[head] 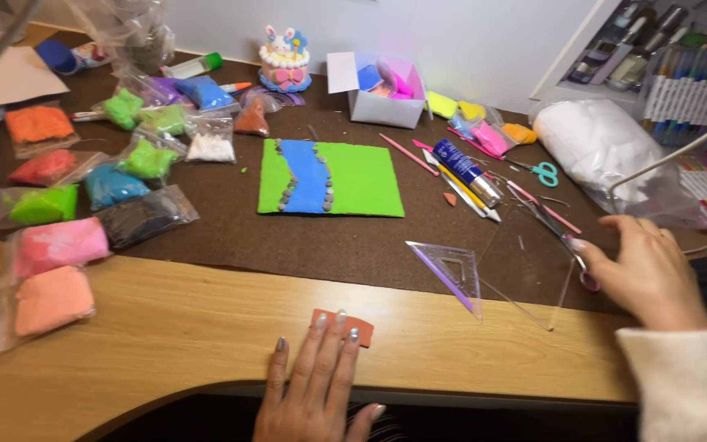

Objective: Constructing a miniature bridge scene using various colors of modeling clay, placing small stones along a river, and using a triangle ruler for alignment.

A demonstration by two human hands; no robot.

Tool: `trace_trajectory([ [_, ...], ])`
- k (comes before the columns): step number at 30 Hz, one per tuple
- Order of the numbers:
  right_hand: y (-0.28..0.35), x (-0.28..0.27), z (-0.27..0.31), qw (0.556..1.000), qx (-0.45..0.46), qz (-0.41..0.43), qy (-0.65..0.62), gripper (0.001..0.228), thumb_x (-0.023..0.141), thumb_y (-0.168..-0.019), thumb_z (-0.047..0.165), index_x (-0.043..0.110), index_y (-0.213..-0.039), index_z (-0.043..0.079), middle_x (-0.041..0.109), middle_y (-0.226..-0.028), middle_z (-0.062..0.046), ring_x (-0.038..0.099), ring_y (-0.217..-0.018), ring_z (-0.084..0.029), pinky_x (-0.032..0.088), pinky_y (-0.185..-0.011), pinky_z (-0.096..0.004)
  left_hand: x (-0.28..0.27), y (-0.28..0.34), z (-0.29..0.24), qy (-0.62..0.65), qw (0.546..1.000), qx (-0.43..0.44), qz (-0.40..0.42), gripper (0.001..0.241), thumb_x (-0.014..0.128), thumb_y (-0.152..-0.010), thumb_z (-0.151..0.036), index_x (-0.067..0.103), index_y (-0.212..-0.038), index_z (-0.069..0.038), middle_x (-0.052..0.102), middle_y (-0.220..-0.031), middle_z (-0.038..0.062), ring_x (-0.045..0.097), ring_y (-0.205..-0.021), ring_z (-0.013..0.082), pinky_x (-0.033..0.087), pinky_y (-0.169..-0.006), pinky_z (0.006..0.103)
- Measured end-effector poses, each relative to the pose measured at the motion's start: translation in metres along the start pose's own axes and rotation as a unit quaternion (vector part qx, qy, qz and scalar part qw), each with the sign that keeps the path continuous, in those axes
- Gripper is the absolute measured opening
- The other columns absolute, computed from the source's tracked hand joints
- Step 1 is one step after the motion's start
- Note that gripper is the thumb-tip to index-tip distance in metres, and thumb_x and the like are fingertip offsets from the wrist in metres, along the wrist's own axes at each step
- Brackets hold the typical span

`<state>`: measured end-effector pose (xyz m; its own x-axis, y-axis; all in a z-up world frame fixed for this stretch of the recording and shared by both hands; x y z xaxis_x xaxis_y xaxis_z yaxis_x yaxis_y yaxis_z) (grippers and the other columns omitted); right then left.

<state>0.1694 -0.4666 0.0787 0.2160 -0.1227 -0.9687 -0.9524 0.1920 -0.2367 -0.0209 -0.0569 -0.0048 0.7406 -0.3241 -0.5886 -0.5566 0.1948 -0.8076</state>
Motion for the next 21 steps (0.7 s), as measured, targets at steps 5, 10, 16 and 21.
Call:
trace_trajectory([
  [5,-0.002,0.023,0.008,0.989,-0.098,0.004,-0.106,0.061,0.064,-0.091,0.032,0.055,-0.146,0.007,0.058,-0.144,-0.02,0.055,-0.129,-0.042,0.039,-0.112,-0.049,0.0,-0.001,-0.003,0.005,1.0,0.018,0.01,0.063,0.039,-0.105,-0.06,0.06,-0.138,-0.01,0.061,-0.145,0.01,0.056,-0.136,0.0237,0.037,-0.113,0.0539],
  [10,0.045,-0.016,0.135,0.944,-0.228,0.029,-0.235,0.07,0.077,-0.077,0.044,0.06,-0.137,0.013,0.061,-0.138,-0.011,0.054,-0.13,-0.026,0.036,-0.113,-0.043,-0.001,-0.005,0.0,0.023,1.0,0.0,-0.004,0.061,0.043,-0.103,-0.06,0.063,-0.133,-0.011,0.064,-0.141,0.009,0.06,-0.131,0.0219,0.039,-0.112,0.0523],
  [16,0.035,0.011,0.173,0.958,-0.213,0.188,-0.038,0.085,0.082,-0.059,0.08,0.061,-0.119,0.024,0.058,-0.119,-0.001,0.051,-0.108,-0.023,0.042,-0.096,-0.038,-0.02,-0.001,0.035,0.007,1.0,-0.025,-0.01,0.061,0.044,-0.101,-0.061,0.062,-0.132,-0.011,0.065,-0.139,0.008,0.062,-0.129,0.0241,0.036,-0.115,0.0544],
  [21,0.035,0.018,0.164,0.956,-0.156,0.178,-0.171,0.061,0.097,-0.059,0.055,0.058,-0.089,0.019,0.061,-0.091,0.001,0.053,-0.087,-0.017,0.039,-0.076,-0.032,-0.05,-0.032,0.068,0.085,0.992,-0.088,-0.002,0.052,0.059,-0.096,-0.04,0.06,-0.133,-0.004,0.064,-0.139,0.013,0.06,-0.132,0.0298,0.038,-0.118,0.0534],
])
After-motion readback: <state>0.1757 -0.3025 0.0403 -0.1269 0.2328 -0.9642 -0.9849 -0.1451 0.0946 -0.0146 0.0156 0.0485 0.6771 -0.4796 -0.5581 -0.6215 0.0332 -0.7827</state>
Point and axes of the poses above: each hand's wrist, its own y-axis away from the middle knuckle, its own x-axis out of the palm, z = x × y, the point moved 8 cm from there along -y, towards the middle knuckle
